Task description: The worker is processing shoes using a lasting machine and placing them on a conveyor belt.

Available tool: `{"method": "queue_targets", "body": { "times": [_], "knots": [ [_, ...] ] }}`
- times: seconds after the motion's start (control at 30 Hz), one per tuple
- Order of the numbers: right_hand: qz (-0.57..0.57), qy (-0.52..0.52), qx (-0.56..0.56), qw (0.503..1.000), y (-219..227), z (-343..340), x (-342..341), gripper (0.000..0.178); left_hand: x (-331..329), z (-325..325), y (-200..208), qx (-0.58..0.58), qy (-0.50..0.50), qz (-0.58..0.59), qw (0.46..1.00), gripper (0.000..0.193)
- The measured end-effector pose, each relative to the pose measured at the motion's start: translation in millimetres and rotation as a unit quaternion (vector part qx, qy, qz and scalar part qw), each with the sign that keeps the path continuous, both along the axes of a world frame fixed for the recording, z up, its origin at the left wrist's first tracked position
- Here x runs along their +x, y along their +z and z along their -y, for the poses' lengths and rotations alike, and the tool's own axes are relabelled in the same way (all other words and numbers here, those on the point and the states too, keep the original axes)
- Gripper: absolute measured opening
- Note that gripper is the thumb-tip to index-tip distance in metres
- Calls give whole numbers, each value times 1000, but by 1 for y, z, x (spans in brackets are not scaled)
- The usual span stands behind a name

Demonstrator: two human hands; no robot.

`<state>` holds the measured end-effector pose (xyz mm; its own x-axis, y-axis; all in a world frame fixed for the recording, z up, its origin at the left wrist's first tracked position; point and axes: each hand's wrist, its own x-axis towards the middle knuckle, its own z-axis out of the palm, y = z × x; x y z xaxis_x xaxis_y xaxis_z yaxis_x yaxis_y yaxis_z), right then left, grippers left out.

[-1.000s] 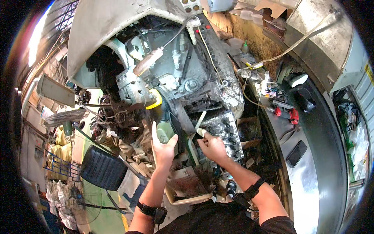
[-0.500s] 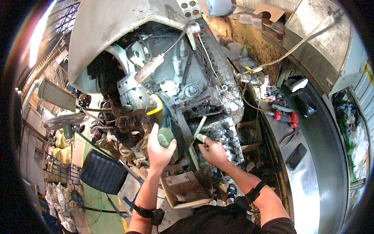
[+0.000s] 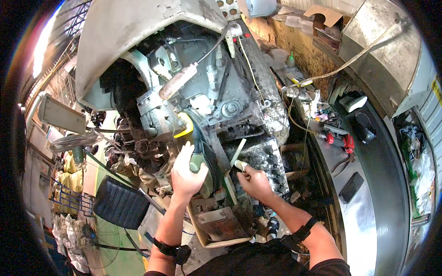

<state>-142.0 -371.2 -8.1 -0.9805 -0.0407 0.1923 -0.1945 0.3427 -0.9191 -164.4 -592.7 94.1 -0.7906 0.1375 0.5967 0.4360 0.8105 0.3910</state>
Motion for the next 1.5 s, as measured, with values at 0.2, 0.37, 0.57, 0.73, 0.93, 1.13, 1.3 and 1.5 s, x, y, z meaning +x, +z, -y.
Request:
{"method": "queue_targets", "body": {
  "times": [0.2,0.37,0.57,0.73,0.93,1.13,1.3,1.5],
  "knots": [
    [6,-2,8,1000,0,-1,-2,20,-4,-1,6,-44,15,29,998,54],
    [26,-27,-13,999,6,4,-2,21,-8,-8,16,-105,25,52,993,52],
    [10,-54,50,997,5,5,-1,21,-7,-1,15,-100,15,50,994,43],
    [87,-52,58,993,21,12,1,37,-2,24,6,27,-55,19,998,40],
    [110,49,73,990,104,103,24,107,30,88,-83,488,-5,132,863,24],
    [-1,-39,64,997,65,130,22,97,49,96,-91,567,-12,143,811,23],
    [-57,-31,24,998,60,122,8,99,49,81,-65,527,-40,154,835,20],
    [236,85,-207,946,162,94,68,88,36,88,-16,674,-75,139,722,63]
  ]
}}
